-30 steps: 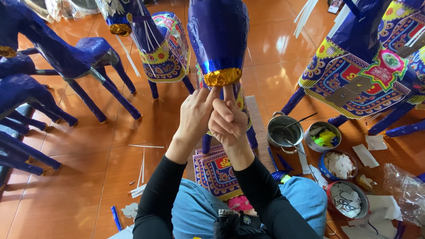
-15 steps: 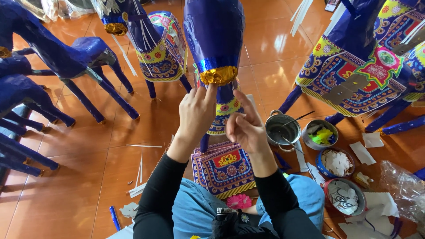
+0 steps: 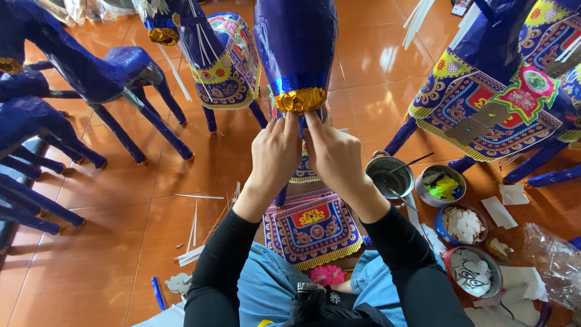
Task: Detailing blue horse head models by applying decorative blue tape and gold foil.
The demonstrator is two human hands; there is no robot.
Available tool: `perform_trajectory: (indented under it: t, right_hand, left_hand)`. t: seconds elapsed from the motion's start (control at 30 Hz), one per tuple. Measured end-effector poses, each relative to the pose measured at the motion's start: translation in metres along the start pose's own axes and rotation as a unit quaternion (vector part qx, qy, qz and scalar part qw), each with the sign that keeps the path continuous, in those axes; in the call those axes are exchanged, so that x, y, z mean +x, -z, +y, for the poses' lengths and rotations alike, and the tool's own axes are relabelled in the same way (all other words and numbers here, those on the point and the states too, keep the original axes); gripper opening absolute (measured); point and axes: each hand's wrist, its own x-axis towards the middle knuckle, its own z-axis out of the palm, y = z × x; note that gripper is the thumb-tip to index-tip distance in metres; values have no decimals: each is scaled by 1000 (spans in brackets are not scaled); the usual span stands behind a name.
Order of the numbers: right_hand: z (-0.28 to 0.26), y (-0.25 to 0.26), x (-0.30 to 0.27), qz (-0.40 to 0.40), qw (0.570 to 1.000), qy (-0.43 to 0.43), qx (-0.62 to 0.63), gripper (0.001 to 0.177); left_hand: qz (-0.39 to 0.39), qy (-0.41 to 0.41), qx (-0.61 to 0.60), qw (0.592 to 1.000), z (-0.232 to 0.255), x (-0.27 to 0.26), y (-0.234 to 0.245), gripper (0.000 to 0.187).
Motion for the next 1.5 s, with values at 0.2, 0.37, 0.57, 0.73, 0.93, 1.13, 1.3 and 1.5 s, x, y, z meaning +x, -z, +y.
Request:
perform_trajectory:
  t: [0.2, 0.37, 0.57, 0.73, 0.93, 1.13, 1.3, 1.5]
  right_hand:
    - [2, -2, 4, -68, 996, -19, -58, 34]
    - [-1, -1, 7, -81, 996, -35, -27, 30]
    - [-9, 6, 13, -126, 991, -49, 23, 36]
    - [-9, 4, 14, -166, 980, -82, 71, 38]
    - [-4, -3, -7, -84, 989, -62, 103, 46]
    - [-5, -8, -7, -91, 986, -48, 131, 47]
    - [5, -6, -22, 82, 973, -49, 211, 31]
    - [-4, 10, 5, 142, 955, -69, 252, 30]
  left_hand:
    - [74, 47, -151, 985, 5, -11, 15, 46]
    - [137, 147, -358, 912, 8, -5, 35, 46]
    - [84, 181, -446, 873, 20, -3, 39, 51]
    - [74, 195, -466, 860, 20, -2, 41, 50]
    - [88, 206, -462, 858, 15, -5, 42, 49]
    - [76, 202, -443, 870, 19, -7, 41, 48]
    - [88, 204, -436, 872, 16, -7, 41, 51]
    - [89, 200, -437, 873, 21, -6, 35, 52]
